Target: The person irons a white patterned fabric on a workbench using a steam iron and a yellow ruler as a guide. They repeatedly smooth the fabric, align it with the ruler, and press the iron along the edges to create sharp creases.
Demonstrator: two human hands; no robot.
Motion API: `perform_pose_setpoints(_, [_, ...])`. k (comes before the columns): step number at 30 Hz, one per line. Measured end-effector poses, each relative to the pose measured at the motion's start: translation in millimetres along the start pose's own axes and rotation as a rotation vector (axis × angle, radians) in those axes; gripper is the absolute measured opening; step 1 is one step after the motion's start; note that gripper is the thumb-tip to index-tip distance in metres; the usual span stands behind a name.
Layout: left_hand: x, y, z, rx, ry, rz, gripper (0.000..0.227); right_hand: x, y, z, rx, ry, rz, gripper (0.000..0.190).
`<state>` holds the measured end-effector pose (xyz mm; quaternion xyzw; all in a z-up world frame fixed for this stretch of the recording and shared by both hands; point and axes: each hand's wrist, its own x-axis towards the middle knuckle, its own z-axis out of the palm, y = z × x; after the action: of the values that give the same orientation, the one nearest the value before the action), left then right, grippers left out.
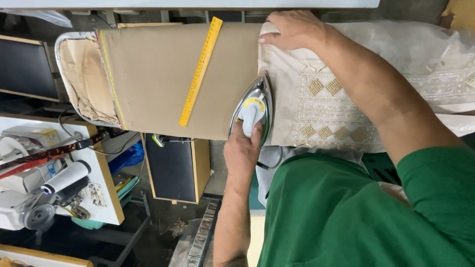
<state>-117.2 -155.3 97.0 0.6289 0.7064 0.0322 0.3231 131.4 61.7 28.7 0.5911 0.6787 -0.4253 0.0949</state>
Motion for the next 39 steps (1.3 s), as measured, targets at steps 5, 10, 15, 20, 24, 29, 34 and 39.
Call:
perform_pose_setpoints(5, [-53.9,-45.9,15.1,0.044,-0.091,-0.001,0.059,8.0,9.5,4.2,-0.038,-0.006,-0.059,0.058])
perform_pose_setpoints(10, [-50.3,-49.8,27.6,0.086,-0.04,0.016,0.058,16.1,20.9,9.7,-0.022,0.006,-0.097,0.056])
perform_pose_setpoints(15, [-5.5,-6.9,14.7,0.057,0.086,0.064,0.051,0.0,1.8,-10.1,0.047,-0.018,0.01,0.067])
perform_pose_setpoints(20, [27.7,20.4,0.9,0.018,0.089,0.034,0.05,4.6,4.3,-6.2,0.07,-0.009,0.022,0.061])
perform_pose_setpoints(24, [33.5,28.8,-9.3,-0.026,0.01,-0.015,0.055,2.6,6.9,-4.4,0.069,0.003,0.034,0.064])
perform_pose_setpoints(29, [-10.1,-5.9,3.9,0.019,-0.038,-0.001,0.052,14.7,20.7,4.2,0.029,0.056,-0.038,0.07])
perform_pose_setpoints(34, [6.4,4.2,9.5,0.015,0.008,-0.015,0.055,6.7,12.7,-2.2,0.082,-0.009,0.001,0.07])
perform_pose_setpoints(39, [48.2,25.7,5.6,0.06,0.137,0.101,0.056,3.2,8.8,-6.6,0.145,-0.08,0.042,0.068])
